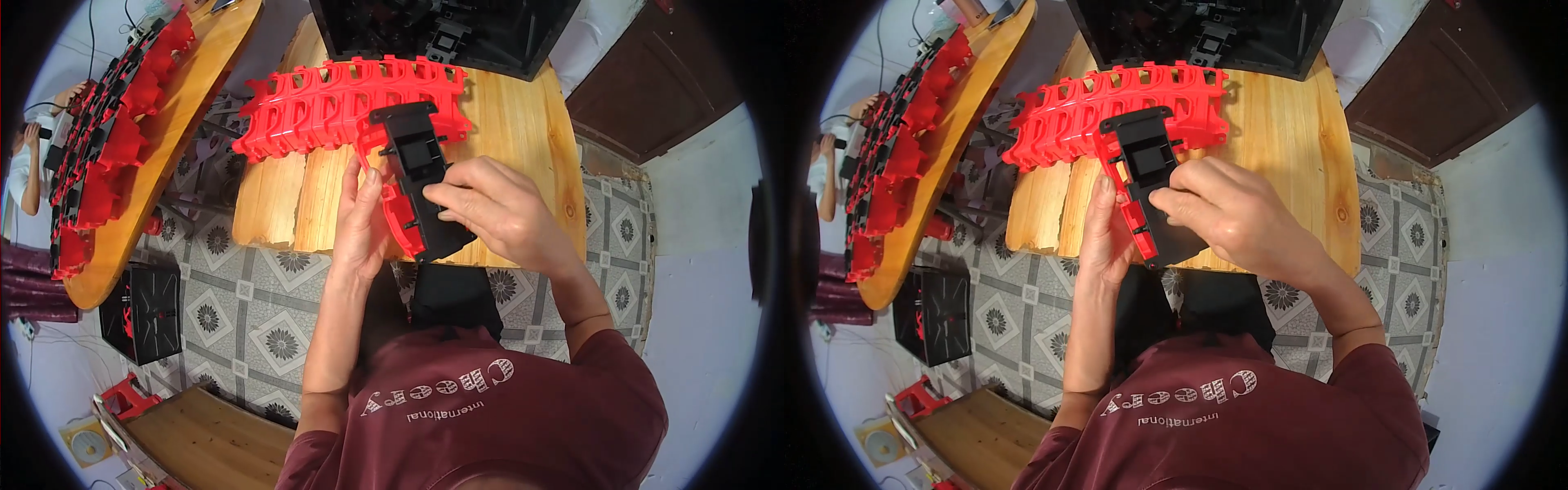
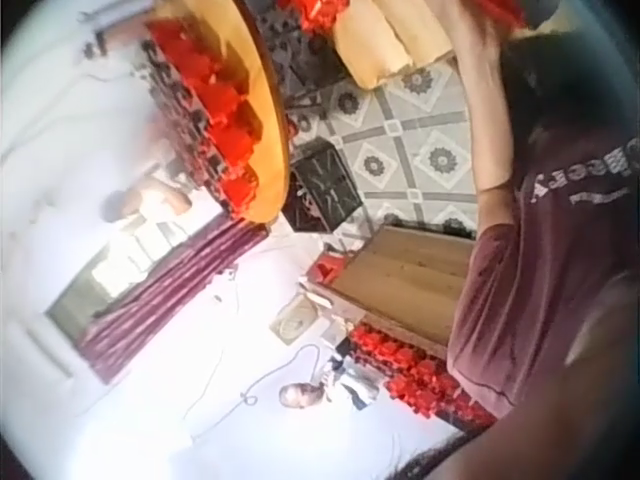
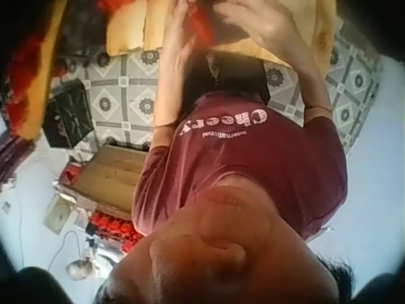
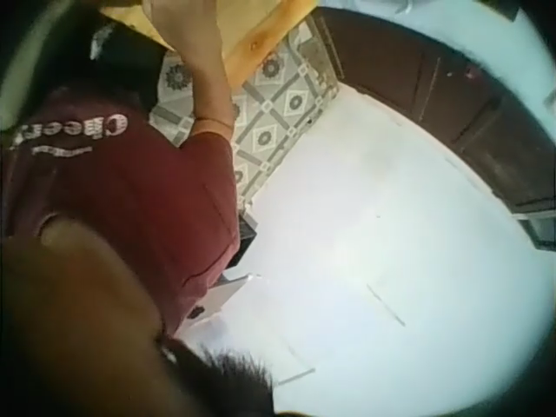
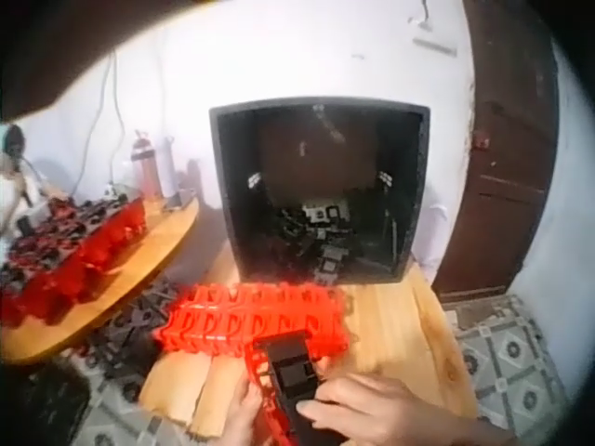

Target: The person assembles red plastic components and black plastic components by hand on a wooden table.

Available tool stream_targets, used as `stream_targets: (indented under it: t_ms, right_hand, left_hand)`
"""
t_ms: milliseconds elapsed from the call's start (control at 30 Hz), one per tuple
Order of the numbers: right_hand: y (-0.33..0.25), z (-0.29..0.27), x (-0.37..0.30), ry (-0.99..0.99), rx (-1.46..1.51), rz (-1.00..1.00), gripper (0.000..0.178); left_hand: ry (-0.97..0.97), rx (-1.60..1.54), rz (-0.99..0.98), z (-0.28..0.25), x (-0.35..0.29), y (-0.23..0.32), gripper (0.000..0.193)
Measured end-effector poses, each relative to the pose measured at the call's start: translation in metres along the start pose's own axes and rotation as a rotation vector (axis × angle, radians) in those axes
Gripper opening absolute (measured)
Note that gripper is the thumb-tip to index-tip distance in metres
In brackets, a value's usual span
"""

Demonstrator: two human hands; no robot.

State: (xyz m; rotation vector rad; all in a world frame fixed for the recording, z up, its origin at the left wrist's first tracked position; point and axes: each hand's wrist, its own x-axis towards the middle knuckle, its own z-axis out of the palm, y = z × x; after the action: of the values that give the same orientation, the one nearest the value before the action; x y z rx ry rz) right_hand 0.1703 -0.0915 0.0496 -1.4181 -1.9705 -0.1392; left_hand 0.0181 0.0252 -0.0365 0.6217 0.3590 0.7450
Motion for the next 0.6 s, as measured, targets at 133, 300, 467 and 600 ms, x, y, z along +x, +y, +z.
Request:
stream_targets:
  t_ms: [133,300,467,600]
  right_hand:
    - [0.002,0.007,0.0,-0.037,-0.011,-0.052,0.035]
    - [-0.005,0.009,0.001,-0.061,-0.022,-0.054,0.029]
    - [-0.016,0.01,-0.004,-0.096,-0.063,-0.04,0.026]
    - [-0.002,0.004,-0.001,-0.036,0.019,0.023,0.035]
  left_hand:
    - [-0.015,-0.002,0.016,0.004,-0.005,0.004,0.075]
    - [-0.159,-0.08,0.032,-0.003,-0.006,0.002,0.087]
    - [-0.074,0.128,0.135,0.008,-0.014,0.0,0.094]
    - [-0.067,0.197,0.107,0.022,-0.021,0.004,0.092]
